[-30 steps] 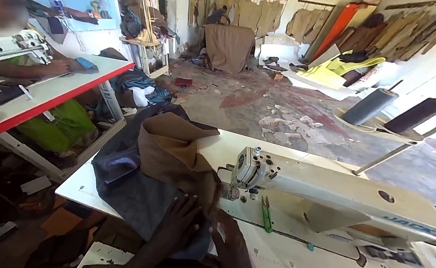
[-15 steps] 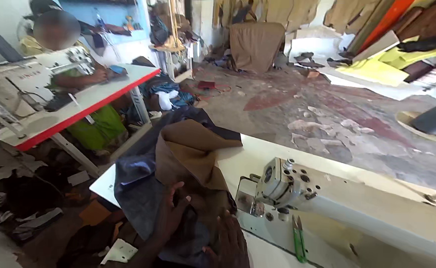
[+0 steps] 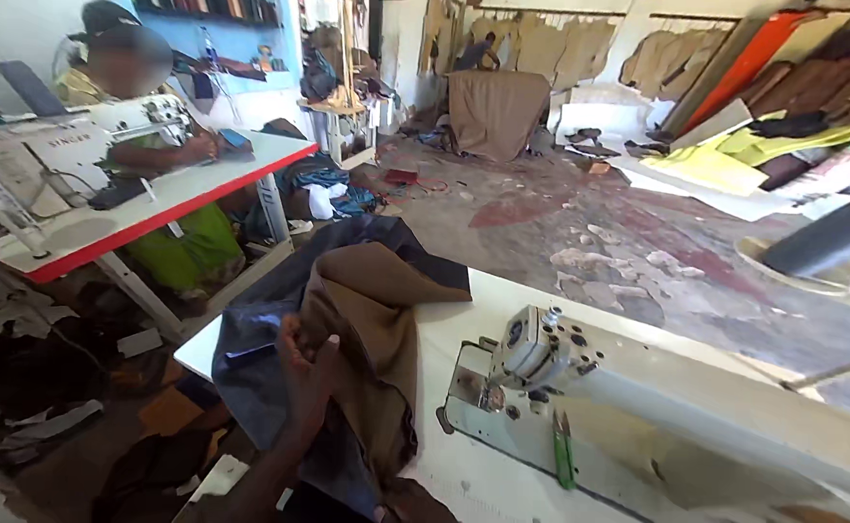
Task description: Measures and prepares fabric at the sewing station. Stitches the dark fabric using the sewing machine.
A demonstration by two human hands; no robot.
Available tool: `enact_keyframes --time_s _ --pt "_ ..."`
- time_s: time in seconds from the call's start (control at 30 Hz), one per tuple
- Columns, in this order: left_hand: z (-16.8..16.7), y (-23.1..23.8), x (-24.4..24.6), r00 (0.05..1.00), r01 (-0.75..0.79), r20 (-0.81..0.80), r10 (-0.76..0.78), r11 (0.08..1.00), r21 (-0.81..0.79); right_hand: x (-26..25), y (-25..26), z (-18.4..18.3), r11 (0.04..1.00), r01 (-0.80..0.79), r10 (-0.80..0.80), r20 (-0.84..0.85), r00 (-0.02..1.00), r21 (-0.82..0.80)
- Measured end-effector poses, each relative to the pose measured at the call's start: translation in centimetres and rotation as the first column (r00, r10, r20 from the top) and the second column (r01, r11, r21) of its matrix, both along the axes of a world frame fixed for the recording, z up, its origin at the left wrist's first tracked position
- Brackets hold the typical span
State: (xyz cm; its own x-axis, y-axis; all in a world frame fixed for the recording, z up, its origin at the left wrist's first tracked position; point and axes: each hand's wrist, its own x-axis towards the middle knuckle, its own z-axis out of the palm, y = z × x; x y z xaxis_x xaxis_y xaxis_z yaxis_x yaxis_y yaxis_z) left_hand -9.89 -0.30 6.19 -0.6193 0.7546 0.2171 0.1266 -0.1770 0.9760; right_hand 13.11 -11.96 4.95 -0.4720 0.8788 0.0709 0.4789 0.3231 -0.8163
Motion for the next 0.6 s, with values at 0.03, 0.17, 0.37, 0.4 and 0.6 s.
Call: enact_keyframes --time_s 0.03,0.17,0.37,0.4,0.6 --pt "-0.4 -1.3 0.5 0.977 0.048 -0.210 -0.034 0.997 0.060 0.9 -0.8 -0.5 1.000 -0.010 0.009 -0.029 1.000 -0.029" --pt "-1.7 -3.3 3.4 0.601 0.489 -0.702 -0.381 0.871 -0.054 7.2 -1.6 -0.2 0.930 0.344 -0.347 0.002 0.938 0.130" --pt "-0.9 0.0 5.1 0.006 0.662 -0.712 -0.702 0.536 -0.524 19.0 5.2 -1.3 0.698 0.633 -0.716 0.320 0.620 0.335" --pt "-0.7 0.3 5.3 -0.025 0.646 -0.694 -0.719 0.518 -0.560 19.3 6.0 -1.3 0.712 0.635 -0.700 0.376 0.607 0.300" --pt "-2.4 0.9 5.7 0.011 0.642 -0.741 -0.671 0.573 -0.510 17.8 6.8 0.4 0.840 0.542 -0.509 0.344 0.789 0.001"
